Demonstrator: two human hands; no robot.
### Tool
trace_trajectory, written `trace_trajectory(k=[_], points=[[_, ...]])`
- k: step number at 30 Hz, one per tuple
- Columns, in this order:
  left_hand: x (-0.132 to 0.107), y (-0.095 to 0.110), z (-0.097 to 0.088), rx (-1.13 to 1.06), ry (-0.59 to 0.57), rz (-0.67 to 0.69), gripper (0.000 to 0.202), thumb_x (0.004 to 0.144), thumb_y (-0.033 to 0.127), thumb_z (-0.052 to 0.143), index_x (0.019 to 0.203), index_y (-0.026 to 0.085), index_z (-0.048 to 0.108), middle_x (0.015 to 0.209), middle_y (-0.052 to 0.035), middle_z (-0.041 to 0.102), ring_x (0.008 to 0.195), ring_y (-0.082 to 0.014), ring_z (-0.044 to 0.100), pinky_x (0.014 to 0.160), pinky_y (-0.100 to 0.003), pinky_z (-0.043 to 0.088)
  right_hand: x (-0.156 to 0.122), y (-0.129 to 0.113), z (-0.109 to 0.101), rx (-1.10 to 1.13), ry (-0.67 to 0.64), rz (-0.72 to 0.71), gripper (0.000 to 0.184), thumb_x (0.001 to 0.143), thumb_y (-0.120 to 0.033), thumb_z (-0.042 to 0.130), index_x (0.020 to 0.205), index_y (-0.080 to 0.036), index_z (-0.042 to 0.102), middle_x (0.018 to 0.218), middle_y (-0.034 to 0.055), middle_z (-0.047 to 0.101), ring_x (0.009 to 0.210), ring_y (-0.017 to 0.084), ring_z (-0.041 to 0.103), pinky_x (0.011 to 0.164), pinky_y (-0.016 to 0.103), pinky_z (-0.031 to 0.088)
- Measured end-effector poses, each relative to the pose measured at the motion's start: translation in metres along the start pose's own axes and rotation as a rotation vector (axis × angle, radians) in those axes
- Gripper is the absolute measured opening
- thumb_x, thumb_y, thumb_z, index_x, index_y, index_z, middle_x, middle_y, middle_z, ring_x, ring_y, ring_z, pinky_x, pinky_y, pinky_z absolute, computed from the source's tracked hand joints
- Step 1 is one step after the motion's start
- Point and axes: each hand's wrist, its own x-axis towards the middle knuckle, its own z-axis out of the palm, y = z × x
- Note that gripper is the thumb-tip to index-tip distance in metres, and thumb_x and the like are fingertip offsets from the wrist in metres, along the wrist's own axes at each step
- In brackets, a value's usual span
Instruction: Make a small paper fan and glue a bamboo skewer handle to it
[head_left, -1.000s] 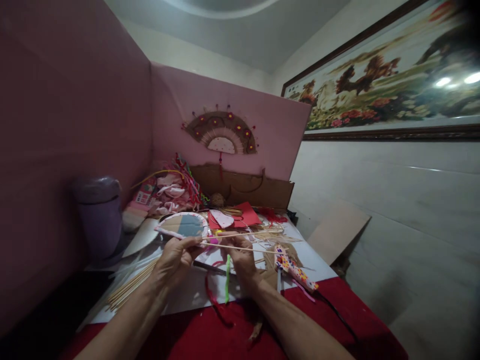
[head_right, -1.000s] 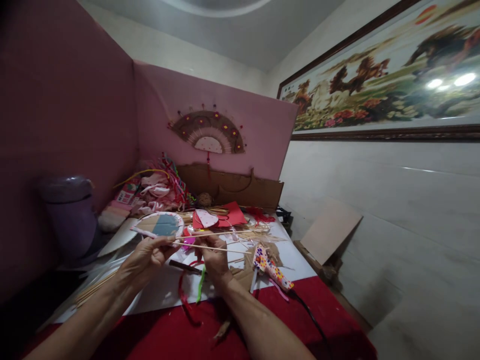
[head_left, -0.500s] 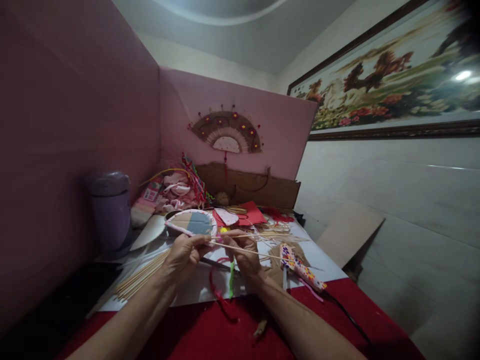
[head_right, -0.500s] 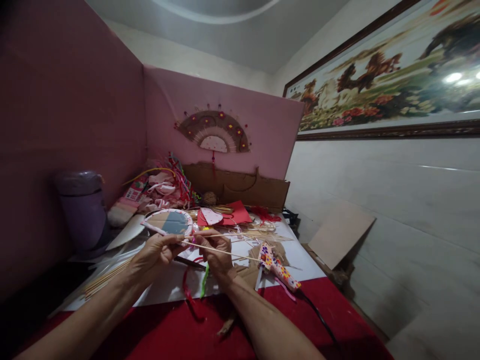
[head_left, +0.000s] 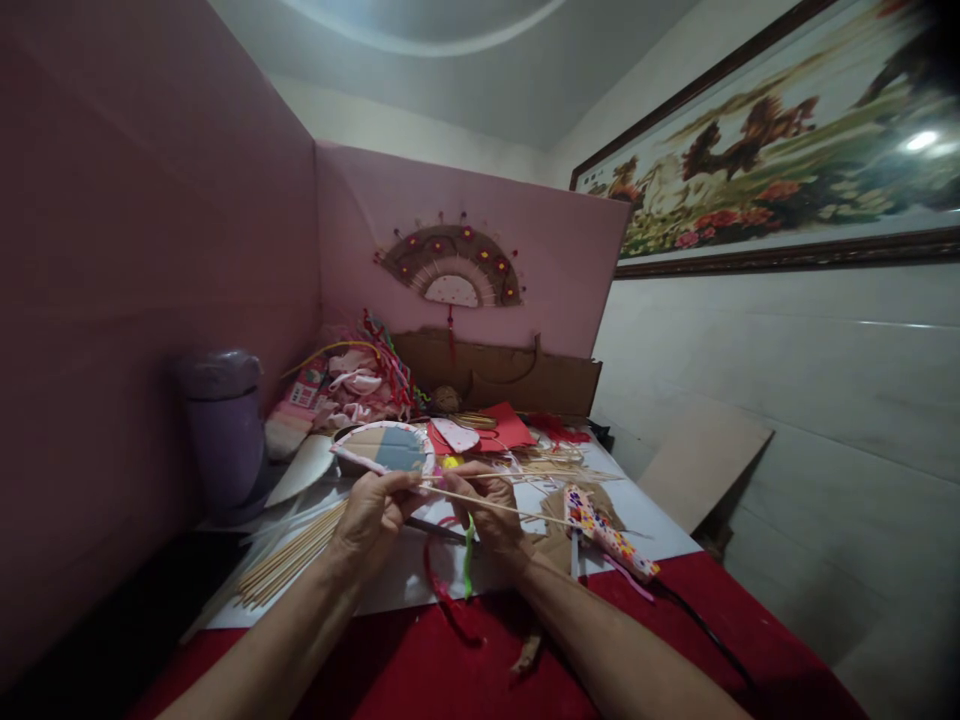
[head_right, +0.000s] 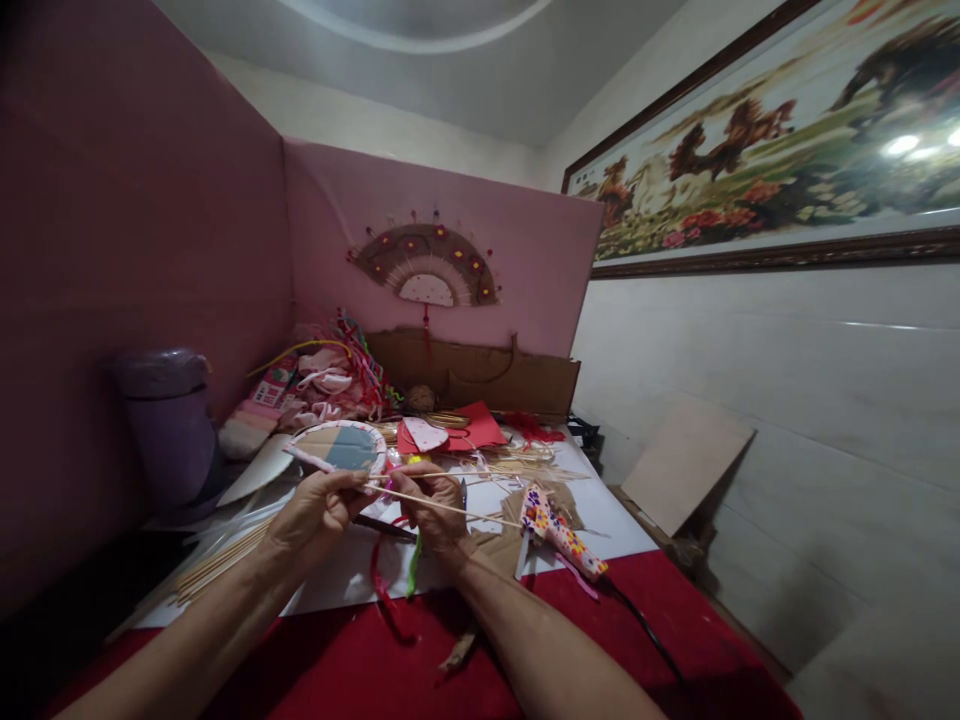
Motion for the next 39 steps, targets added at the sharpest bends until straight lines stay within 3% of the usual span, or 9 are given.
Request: trace_trajectory(k=[5, 16, 39], points=[[-0.0035, 0.0031, 0.0016, -0.077, 0.031, -0.009, 0.021, 0.071, 0.003, 0.048, 0.054, 0.009, 0.058, 0.055, -0.0054, 0.061, 0.053, -0.0137, 0.059, 0.057, -0.032, 0.056, -0.0013, -0.0066, 0.0026, -0.036, 0.026, 0.004, 0.018, 0.071, -0.032, 0.068, 0.07, -0.015, 0.064, 0.046, -0.0064, 0.046, 0.038, 0.005, 0.034, 0.036, 0.018, 0.024], [-0.0022, 0.0009, -0.0007, -0.022, -0.004, 0.012, 0.014, 0.06, -0.003, 0.056, 0.051, 0.008, 0.057, 0.054, -0.0052, 0.061, 0.053, -0.0135, 0.058, 0.057, -0.029, 0.056, 0.0019, -0.0016, 0.0016, 0.021, 0.041, 0.037, 0.019, 0.066, -0.033, 0.072, 0.068, -0.016, 0.064, 0.046, -0.0068, 0.047, 0.036, 0.004, 0.035, 0.035, 0.018, 0.024], [-0.0034, 0.0025, -0.0001, -0.028, -0.018, -0.015, 0.019, 0.063, -0.002, 0.052, 0.05, 0.008, 0.06, 0.055, -0.0055, 0.062, 0.055, -0.0123, 0.058, 0.059, -0.028, 0.056, 0.0031, -0.0003, 0.0008, 0.049, 0.022, 0.025, 0.019, 0.068, -0.033, 0.071, 0.069, -0.016, 0.062, 0.043, -0.0073, 0.047, 0.035, 0.004, 0.034, 0.033, 0.017, 0.023]])
